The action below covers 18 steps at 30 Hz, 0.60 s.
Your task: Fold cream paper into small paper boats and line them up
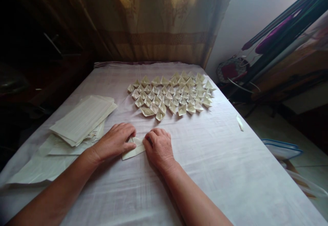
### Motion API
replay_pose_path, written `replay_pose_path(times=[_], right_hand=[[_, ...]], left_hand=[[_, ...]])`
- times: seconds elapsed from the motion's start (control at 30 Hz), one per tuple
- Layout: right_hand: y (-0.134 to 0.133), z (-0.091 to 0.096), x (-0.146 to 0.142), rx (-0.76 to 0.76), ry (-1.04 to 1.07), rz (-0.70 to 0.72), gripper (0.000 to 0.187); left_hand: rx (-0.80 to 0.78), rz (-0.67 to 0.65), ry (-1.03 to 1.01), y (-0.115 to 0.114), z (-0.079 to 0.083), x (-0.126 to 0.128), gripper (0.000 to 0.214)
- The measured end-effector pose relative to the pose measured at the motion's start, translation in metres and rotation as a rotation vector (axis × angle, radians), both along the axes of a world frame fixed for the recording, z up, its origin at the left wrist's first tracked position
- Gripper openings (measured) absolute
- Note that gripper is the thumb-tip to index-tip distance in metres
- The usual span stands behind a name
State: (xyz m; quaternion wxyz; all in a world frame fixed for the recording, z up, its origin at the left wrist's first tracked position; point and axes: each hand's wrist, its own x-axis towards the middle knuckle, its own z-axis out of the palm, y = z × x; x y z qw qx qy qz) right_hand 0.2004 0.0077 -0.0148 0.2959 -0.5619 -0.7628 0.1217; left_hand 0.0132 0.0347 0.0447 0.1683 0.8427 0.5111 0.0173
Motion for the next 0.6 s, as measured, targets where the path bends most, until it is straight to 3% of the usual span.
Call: replay_pose_path(times=[0.23,0.33,0.43,0.6], right_hand=[[0.001,-0.005,0.002,0.006,0.182,-0.020,0.026],[0.001,-0.004,0.003,-0.048,0.306,-0.033,0.040],[0.000,0.001,0.001,-0.139,0.453,-0.012,0.050],[-0.003,0.008,-0.010,-0.175,0.615,0.076,0.026]], left_hand=[[-0.177,0.103,-0.247,0.001,-0.009,-0.002,0.025],[-0.295,0.229,-0.574,0.005,-0.018,-0.002,0.017],[-0.450,0.354,-0.962,0.006,-0.024,0.004,0.028],[-0.514,0.358,-1.200,0.000,-0.029,0.016,0.042]])
